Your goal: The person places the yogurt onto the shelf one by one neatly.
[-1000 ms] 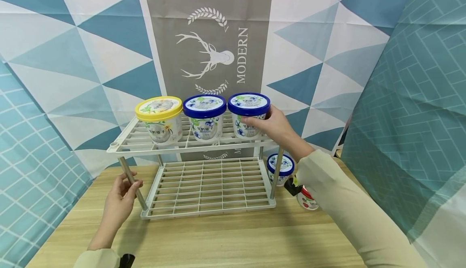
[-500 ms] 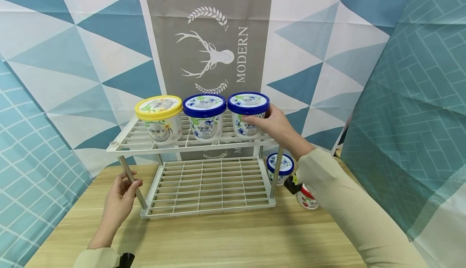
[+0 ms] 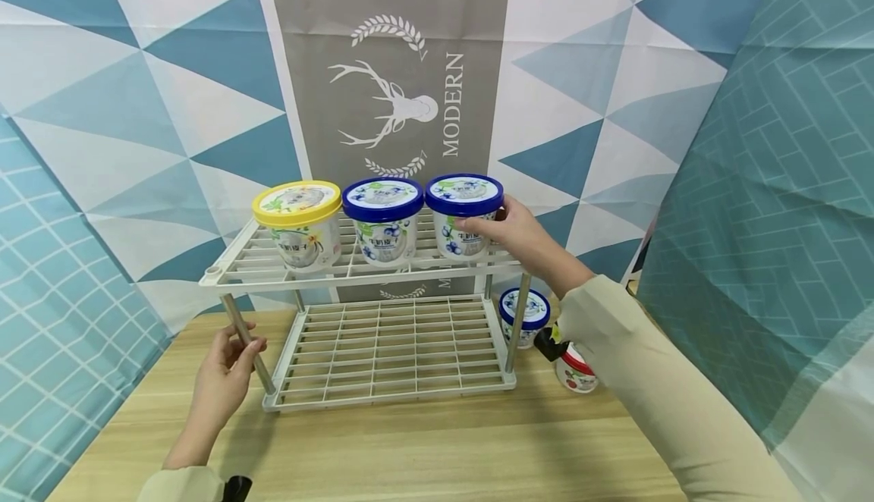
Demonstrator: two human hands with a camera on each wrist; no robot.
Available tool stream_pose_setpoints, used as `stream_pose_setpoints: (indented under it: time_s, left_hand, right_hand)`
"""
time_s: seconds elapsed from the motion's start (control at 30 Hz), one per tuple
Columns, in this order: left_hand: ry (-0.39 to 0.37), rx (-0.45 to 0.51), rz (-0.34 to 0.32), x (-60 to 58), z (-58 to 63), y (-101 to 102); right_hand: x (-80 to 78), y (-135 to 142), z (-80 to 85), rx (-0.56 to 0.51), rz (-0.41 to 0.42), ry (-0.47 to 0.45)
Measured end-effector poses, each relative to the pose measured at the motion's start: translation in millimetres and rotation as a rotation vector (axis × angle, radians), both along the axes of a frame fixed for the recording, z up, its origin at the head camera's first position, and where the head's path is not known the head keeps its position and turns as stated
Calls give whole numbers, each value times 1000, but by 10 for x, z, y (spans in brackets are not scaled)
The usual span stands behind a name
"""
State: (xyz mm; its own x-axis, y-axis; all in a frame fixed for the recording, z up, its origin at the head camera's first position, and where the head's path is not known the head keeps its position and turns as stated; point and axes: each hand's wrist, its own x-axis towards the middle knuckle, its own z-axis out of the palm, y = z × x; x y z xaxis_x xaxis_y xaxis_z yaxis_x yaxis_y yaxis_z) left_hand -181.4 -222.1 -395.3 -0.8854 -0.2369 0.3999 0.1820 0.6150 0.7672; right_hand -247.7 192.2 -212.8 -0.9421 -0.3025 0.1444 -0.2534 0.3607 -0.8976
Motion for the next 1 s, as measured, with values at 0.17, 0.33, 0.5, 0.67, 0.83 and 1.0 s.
stream_pose_setpoints:
  time_s: [0.17, 0.33, 0.5, 0.67, 0.83, 1.0]
  left_hand:
    - [-5, -1, 6, -5, -3, 3]
    - [-11, 0, 8, 2, 0, 4]
    - [-2, 14, 6, 2, -3, 2]
    - [-3, 30, 4, -3, -8, 0]
    - [1, 42, 1, -7, -17, -1]
    - [3, 39, -4, -12, -10, 0]
  right_hand:
    - [9, 22, 4, 13, -19, -15]
    - [42, 42, 9, 47, -60, -18]
    - [92, 71, 29, 65, -101, -8]
    - [156, 137, 41, 28, -135, -14]
    - [237, 248, 6, 10, -210, 34]
    - [335, 379, -52, 19, -286, 83]
